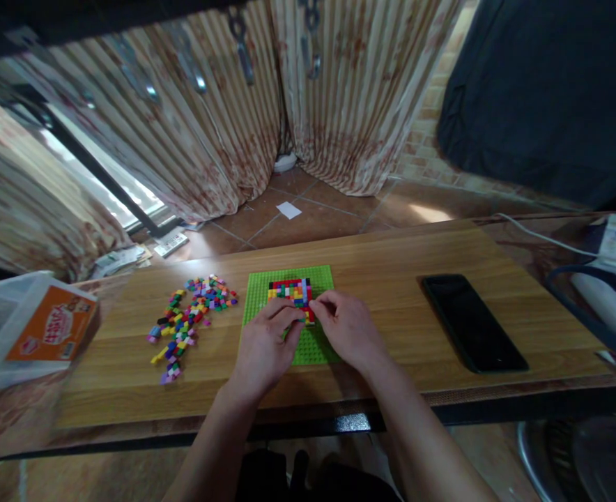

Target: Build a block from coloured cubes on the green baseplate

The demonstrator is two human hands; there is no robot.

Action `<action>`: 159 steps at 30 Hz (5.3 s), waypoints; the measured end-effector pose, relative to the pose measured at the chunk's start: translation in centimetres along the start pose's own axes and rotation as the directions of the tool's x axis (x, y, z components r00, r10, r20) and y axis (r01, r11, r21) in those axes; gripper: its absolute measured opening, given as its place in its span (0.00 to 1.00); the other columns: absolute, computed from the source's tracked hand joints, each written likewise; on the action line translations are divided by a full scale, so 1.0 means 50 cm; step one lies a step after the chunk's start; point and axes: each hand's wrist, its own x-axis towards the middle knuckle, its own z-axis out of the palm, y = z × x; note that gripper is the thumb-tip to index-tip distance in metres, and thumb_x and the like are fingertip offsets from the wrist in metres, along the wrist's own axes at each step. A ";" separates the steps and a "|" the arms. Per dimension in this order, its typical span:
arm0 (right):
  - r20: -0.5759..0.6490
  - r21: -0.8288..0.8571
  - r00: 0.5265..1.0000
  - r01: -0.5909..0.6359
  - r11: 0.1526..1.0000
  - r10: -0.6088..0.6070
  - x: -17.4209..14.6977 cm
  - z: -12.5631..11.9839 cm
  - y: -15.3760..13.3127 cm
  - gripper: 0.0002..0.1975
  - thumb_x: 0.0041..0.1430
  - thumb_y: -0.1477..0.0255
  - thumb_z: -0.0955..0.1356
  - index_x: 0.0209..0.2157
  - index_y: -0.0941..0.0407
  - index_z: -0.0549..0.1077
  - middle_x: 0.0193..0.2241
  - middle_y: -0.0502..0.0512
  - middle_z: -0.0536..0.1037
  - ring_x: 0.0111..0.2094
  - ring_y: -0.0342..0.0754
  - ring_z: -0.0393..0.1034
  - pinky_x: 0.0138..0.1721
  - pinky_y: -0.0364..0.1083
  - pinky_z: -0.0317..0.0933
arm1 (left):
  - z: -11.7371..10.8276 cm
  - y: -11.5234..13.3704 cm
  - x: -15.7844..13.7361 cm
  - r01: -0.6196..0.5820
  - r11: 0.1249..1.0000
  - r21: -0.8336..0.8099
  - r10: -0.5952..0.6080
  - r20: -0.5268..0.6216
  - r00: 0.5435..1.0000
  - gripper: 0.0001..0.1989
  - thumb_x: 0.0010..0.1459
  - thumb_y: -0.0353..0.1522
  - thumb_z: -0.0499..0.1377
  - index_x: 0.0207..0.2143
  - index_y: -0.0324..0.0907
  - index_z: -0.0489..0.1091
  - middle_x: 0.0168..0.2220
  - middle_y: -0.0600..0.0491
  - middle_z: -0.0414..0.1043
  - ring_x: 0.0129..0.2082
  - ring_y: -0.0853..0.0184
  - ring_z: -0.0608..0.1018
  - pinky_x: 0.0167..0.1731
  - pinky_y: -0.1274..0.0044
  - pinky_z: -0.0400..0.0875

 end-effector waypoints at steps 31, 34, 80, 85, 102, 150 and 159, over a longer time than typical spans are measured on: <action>-0.007 0.030 1.000 -0.001 1.000 0.001 0.000 -0.009 -0.005 0.13 0.61 0.64 0.64 0.29 0.56 0.76 0.26 0.52 0.79 0.28 0.46 0.70 0.32 0.45 0.57 | 0.009 -0.007 -0.003 -0.113 0.994 -0.011 0.112 -0.051 0.992 0.09 0.64 0.29 0.55 0.41 0.43 0.76 0.39 0.51 0.76 0.38 0.68 0.78 0.39 0.76 0.75; 0.004 0.029 1.000 -0.003 1.000 0.003 0.000 -0.008 -0.004 0.13 0.61 0.64 0.64 0.29 0.56 0.76 0.27 0.52 0.79 0.30 0.47 0.71 0.33 0.45 0.57 | 0.013 -0.002 -0.003 -0.094 0.996 0.007 0.095 -0.050 0.994 0.10 0.65 0.30 0.54 0.40 0.44 0.76 0.38 0.52 0.76 0.36 0.68 0.78 0.37 0.76 0.74; 0.187 0.166 0.976 -0.142 0.976 0.110 0.001 0.013 0.042 0.17 0.56 0.56 0.67 0.37 0.56 0.74 0.28 0.56 0.81 0.29 0.50 0.75 0.30 0.47 0.64 | 0.039 0.013 -0.005 0.078 0.996 0.040 -0.078 -0.008 0.997 0.18 0.66 0.31 0.51 0.58 0.43 0.62 0.45 0.48 0.77 0.45 0.63 0.78 0.44 0.72 0.74; 0.181 0.115 0.974 -0.162 0.980 0.140 -0.001 0.009 0.039 0.21 0.56 0.52 0.66 0.36 0.56 0.76 0.28 0.57 0.82 0.29 0.52 0.76 0.29 0.47 0.64 | 0.023 0.001 -0.014 0.036 0.999 0.028 -0.036 0.019 0.999 0.17 0.66 0.31 0.49 0.56 0.43 0.63 0.47 0.48 0.76 0.45 0.63 0.78 0.44 0.72 0.74; 0.053 -0.021 0.988 -0.142 0.990 0.143 0.008 0.006 0.038 0.23 0.59 0.50 0.63 0.35 0.54 0.78 0.28 0.59 0.83 0.29 0.56 0.78 0.31 0.52 0.66 | -0.125 -0.158 -0.058 0.701 0.671 0.241 -0.672 -0.203 0.712 0.03 0.57 0.31 0.58 0.32 0.41 0.71 0.34 0.49 0.76 0.38 0.61 0.78 0.38 0.73 0.68; 0.030 0.011 0.998 -0.053 0.999 0.053 0.005 0.003 -0.002 0.19 0.63 0.58 0.60 0.32 0.55 0.76 0.27 0.55 0.80 0.29 0.49 0.73 0.32 0.45 0.59 | 0.040 -0.015 -0.018 0.016 0.999 -0.037 -0.029 -0.366 0.930 0.04 0.56 0.31 0.65 0.33 0.49 0.80 0.38 0.53 0.78 0.39 0.64 0.74 0.42 0.69 0.63; 0.070 0.026 0.994 -0.086 0.996 0.084 0.006 0.003 -0.002 0.17 0.63 0.59 0.62 0.34 0.56 0.76 0.31 0.57 0.81 0.32 0.50 0.74 0.35 0.46 0.61 | 0.049 -0.016 -0.016 0.022 0.998 0.065 0.005 -0.389 0.921 0.04 0.56 0.32 0.65 0.35 0.45 0.78 0.39 0.50 0.78 0.40 0.62 0.74 0.43 0.68 0.63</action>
